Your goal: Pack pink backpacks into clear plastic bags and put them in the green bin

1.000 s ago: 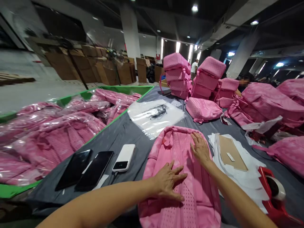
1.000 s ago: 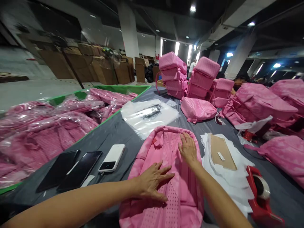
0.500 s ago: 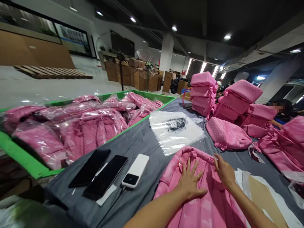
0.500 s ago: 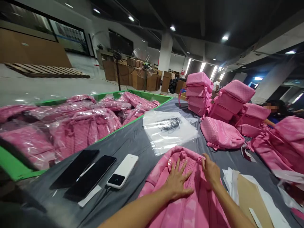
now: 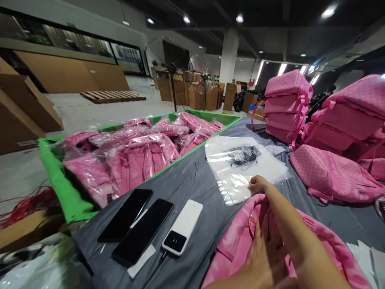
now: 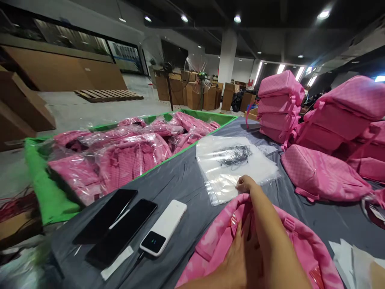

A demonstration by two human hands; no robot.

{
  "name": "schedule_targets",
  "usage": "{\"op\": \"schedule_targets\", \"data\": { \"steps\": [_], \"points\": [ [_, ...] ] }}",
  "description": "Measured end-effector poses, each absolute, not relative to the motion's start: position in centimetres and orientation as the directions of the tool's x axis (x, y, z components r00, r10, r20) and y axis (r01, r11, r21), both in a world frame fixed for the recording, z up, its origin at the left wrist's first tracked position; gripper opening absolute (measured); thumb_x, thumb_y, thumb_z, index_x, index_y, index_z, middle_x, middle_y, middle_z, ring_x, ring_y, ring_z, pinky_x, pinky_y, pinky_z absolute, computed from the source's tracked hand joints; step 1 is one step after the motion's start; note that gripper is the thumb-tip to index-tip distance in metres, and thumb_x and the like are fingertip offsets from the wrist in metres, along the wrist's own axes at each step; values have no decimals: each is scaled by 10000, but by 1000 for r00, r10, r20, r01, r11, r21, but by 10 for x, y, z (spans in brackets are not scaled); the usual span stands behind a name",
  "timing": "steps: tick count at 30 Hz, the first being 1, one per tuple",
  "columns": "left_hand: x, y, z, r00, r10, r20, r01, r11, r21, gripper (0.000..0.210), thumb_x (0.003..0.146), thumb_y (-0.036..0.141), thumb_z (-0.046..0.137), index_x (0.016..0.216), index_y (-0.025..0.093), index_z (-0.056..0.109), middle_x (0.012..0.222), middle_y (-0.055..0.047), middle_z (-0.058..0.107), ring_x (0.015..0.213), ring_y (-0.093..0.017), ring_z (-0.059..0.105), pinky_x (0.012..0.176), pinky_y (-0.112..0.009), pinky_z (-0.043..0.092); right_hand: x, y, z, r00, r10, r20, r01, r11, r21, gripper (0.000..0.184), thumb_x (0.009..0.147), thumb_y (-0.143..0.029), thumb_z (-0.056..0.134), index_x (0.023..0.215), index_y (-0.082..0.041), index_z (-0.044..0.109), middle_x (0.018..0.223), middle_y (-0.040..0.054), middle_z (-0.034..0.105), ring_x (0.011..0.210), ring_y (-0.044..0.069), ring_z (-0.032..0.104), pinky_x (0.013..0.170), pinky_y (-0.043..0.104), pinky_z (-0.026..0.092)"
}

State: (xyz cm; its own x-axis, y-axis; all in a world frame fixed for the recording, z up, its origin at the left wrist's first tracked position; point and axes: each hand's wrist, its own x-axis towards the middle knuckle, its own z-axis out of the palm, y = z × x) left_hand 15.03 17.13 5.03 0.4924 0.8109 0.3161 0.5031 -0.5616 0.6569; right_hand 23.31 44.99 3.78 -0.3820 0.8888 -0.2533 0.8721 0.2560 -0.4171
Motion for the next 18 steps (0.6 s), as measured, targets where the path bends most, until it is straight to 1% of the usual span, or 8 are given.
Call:
{"op": "schedule_targets", "data": {
  "steps": [2,4,6,9,12,14,15,18],
  "points": [
    [149,169,55,482,813,327,479,-557,679,1031,862,545,692,1615,441,-3,1732,7,22,1552,-516,-19,1202,-811,107,240,453,31,-356,894,-271,870,211,-446,304,933,-399,703,789,-136,650,729,-36,632,634,115,602,605,253,512],
    [147,168,57,494,806,327,461,-562,687,1015,883,587,662,1612,433,-27,1730,6,-35,1551,-516,-23,1197,-805,147,244,454,28,-321,914,-248,867,178,-466,322,961,-425,667,826,-132,656,768,-31,641,666,126,620,622,263,529],
    [146,168,56,505,799,326,460,-570,681,1004,893,580,652,1608,439,-38,1727,20,-53,1556,-504,-7,1205,-791,160,244,453,28,-293,935,-200,859,166,-484,335,965,-445,656,845,-132,661,786,-26,650,678,131,625,632,271,533],
    [146,170,52,502,793,345,467,-584,664,1021,871,543,684,1615,444,-9,1728,21,-26,1558,-498,27,1220,-763,175,241,452,33,-271,957,-104,841,183,-510,332,933,-455,687,824,-141,679,755,-22,668,662,135,628,645,281,526],
    [147,172,47,494,789,365,464,-594,657,1014,855,547,700,1626,436,51,1732,15,-10,1565,-479,10,1234,-728,198,245,451,50,-203,976,81,821,215,-529,322,913,-473,657,809,-177,730,781,40,733,767,193,671,702,300,502],
    [148,173,45,496,787,368,449,-595,667,949,864,556,680,1628,418,135,1734,13,-7,1570,-462,-18,1248,-711,178,251,448,68,-136,963,234,810,244,-533,397,931,-523,564,851,-188,760,874,95,768,878,240,683,756,318,491],
    [148,174,44,495,789,365,442,-590,675,900,872,562,665,1623,406,194,1735,13,0,1572,-452,-27,1258,-700,157,256,444,79,-117,947,298,804,266,-532,447,938,-553,521,872,-186,767,912,113,774,899,251,682,773,324,490],
    [152,176,37,501,793,346,429,-575,697,801,876,609,632,1580,348,354,1738,-16,37,1579,-428,-25,1278,-664,108,267,424,111,-141,895,424,785,362,-502,562,927,-648,474,862,-174,771,899,126,771,816,245,679,750,329,496]
  ]
}}
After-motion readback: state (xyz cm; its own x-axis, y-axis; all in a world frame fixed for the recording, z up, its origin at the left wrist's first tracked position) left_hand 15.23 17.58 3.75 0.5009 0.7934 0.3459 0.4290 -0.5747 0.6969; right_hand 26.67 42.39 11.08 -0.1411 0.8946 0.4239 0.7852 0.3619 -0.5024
